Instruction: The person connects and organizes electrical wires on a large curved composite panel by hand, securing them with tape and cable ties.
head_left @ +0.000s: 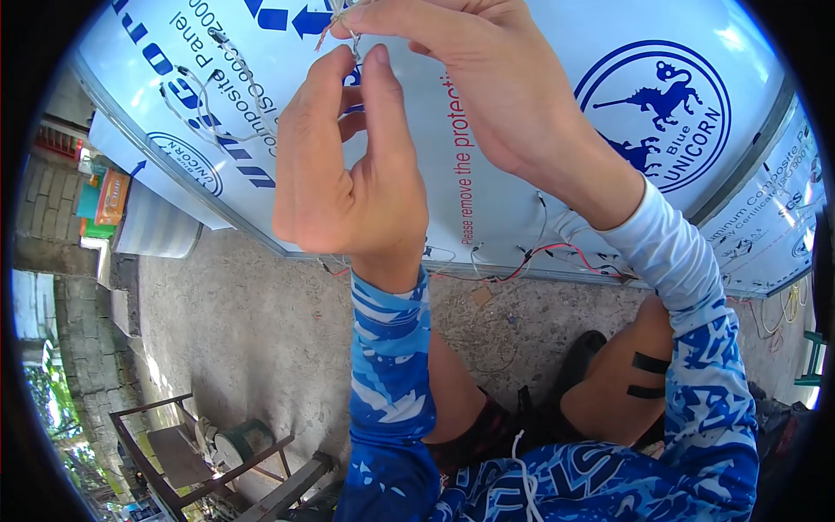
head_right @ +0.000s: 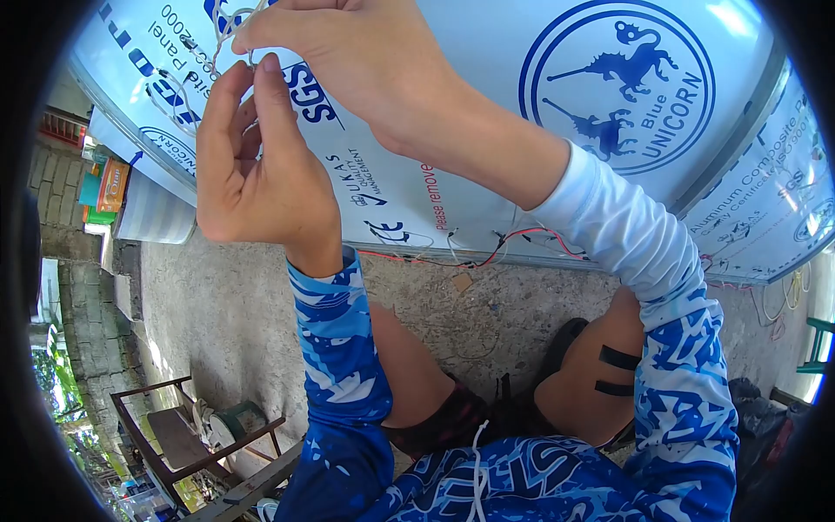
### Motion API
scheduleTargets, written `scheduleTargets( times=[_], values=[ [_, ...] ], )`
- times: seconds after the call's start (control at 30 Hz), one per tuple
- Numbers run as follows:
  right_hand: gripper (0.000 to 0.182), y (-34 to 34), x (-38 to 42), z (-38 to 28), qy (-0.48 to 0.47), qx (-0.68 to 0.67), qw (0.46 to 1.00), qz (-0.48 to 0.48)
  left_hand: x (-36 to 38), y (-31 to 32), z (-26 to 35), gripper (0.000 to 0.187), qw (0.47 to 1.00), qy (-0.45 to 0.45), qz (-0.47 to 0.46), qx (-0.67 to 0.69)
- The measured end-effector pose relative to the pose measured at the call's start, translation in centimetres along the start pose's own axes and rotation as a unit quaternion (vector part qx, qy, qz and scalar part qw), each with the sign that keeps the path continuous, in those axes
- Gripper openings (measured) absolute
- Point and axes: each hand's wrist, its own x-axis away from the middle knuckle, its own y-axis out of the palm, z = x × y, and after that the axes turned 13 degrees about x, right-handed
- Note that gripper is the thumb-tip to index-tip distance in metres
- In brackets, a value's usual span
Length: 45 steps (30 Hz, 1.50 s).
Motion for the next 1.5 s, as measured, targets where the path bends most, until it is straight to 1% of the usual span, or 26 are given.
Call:
scheduleTargets(
  times=[0.13, 0.17, 0.23, 0.27, 0.33, 0.37, 0.43, 0.47, 0.53, 0.57, 0.63, 0.73, 0.77, 0.8, 0.83, 0.87, 0.9, 0.93, 0.97, 1.03, 1.1, 1.23, 1.3, 1.4, 1.43, 1.5],
  values=[
    [0.018, 0.1, -0.2, 0.0, 0.016, 0.033, 0.999, 0.022, 0.1, 0.1, -0.7, 0.012, 1.000, -0.027, 0.002, -0.004],
    [0.018, -0.4, -0.7, 1.2, -0.046, 0.028, 0.999, -0.005, 0.2, 0.1, -0.6, 0.012, 1.000, -0.027, 0.003, -0.004],
    [0.018, -0.8, -1.0, 1.4, -0.107, 0.023, 0.994, -0.031, -0.1, 0.1, 0.2, 0.010, 0.980, -0.175, 0.007, 0.094],
    [0.018, -1.1, -1.1, 1.3, -0.108, 0.061, 0.992, -0.037, -0.4, 0.0, 0.6, 0.010, 0.980, -0.176, 0.006, 0.094],
    [0.018, -1.7, -1.5, 1.3, -0.108, 0.098, 0.988, -0.042, -1.3, -0.2, 1.4, 0.014, 0.906, -0.366, -0.012, 0.214],
    [0.018, -2.3, -2.2, 1.6, -0.116, 0.059, 0.988, -0.086, -1.5, -0.7, 1.0, 0.014, 0.905, -0.367, -0.012, 0.212],
    [0.018, -3.0, -2.9, 1.8, -0.122, 0.019, 0.984, -0.130, -2.2, -2.1, -0.3, 0.019, 0.678, -0.542, -0.047, 0.495],
    [0.018, -3.3, -3.1, 1.8, -0.123, -0.013, 0.978, -0.167, -1.8, -2.3, -0.8, 0.019, 0.678, -0.542, -0.047, 0.494],
    [0.018, -3.3, -3.2, 1.9, -0.124, -0.045, 0.970, -0.203, -1.1, -2.1, -1.8, 0.021, 0.397, -0.536, -0.107, 0.738],
    [0.018, -3.2, -3.0, 2.1, -0.104, -0.080, 0.966, -0.224, -0.9, -2.2, -2.0, 0.021, 0.397, -0.536, -0.106, 0.737],
    [0.018, -3.2, -3.0, 2.0, -0.087, -0.116, 0.959, -0.242, -1.0, -2.2, -1.7, 0.020, 0.480, -0.537, -0.089, 0.688],
    [0.020, -3.6, -3.0, 1.6, -0.106, -0.038, 0.971, -0.211, -1.2, -2.0, -0.8, 0.019, 0.594, -0.528, -0.061, 0.604],
    [0.021, -3.8, -3.0, 1.6, -0.097, -0.016, 0.976, -0.194, -1.2, -1.4, -0.3, 0.019, 0.593, -0.528, -0.062, 0.604],
    [0.022, -3.8, -2.8, 1.3, -0.092, -0.006, 0.979, -0.184, -1.0, -0.8, 0.3, 0.022, 0.814, -0.421, -0.075, 0.393],
    [0.023, -3.5, -2.5, 0.8, -0.087, 0.003, 0.981, -0.174, -0.8, -0.3, 0.7, 0.025, 0.949, -0.269, -0.082, 0.141],
    [0.024, -3.3, -1.7, -0.1, -0.058, 0.032, 0.990, -0.121, -0.4, -0.3, -0.1, 0.031, 0.986, -0.149, -0.049, 0.049],
    [0.025, -3.1, -1.3, -0.2, -0.042, 0.044, 0.994, -0.094, -0.2, -0.2, -0.2, 0.031, 0.986, -0.151, -0.053, 0.048],
    [0.025, -2.9, -0.8, -0.4, -0.025, 0.056, 0.996, -0.067, -0.1, -0.1, -0.3, 0.031, 0.995, -0.089, -0.052, 0.005],
    [0.026, -2.7, -0.6, -0.1, -0.078, 0.107, 0.990, -0.044, 0.1, -0.2, -0.4, 0.030, 0.998, -0.027, -0.052, -0.038],
    [0.027, -2.7, -0.4, 0.2, -0.126, 0.150, 0.980, -0.020, 0.2, 0.0, -0.4, 0.029, 0.997, -0.009, -0.054, -0.048],
    [0.028, -3.1, -0.1, 0.1, -0.092, 0.114, 0.987, -0.067, 0.4, 0.0, -0.6, 0.028, 0.997, 0.009, -0.055, -0.057],
    [0.029, -2.2, 0.2, -0.1, -0.086, 0.089, 0.991, -0.056, 0.7, 0.1, -0.7, 0.024, 0.998, -0.041, -0.040, -0.012],
    [0.028, -1.1, 1.1, -0.6, -0.103, 0.182, 0.978, 0.021, 0.8, 0.3, -0.5, 0.023, 0.997, -0.063, -0.044, -0.008],
    [0.027, -0.8, 1.0, -0.6, -0.097, 0.189, 0.976, 0.052, 0.7, 0.3, -0.4, 0.019, 0.990, -0.122, -0.019, 0.071],
    [0.027, -1.0, 0.8, -0.5, -0.094, 0.180, 0.978, 0.053, 0.4, 0.0, 0.0, 0.017, 0.977, -0.181, -0.022, 0.107],
    [0.026, -2.7, -0.4, 0.1, -0.095, 0.122, 0.986, -0.054, 0.0, -0.2, 0.5, 0.015, 0.959, -0.241, -0.026, 0.144]
  ],
)
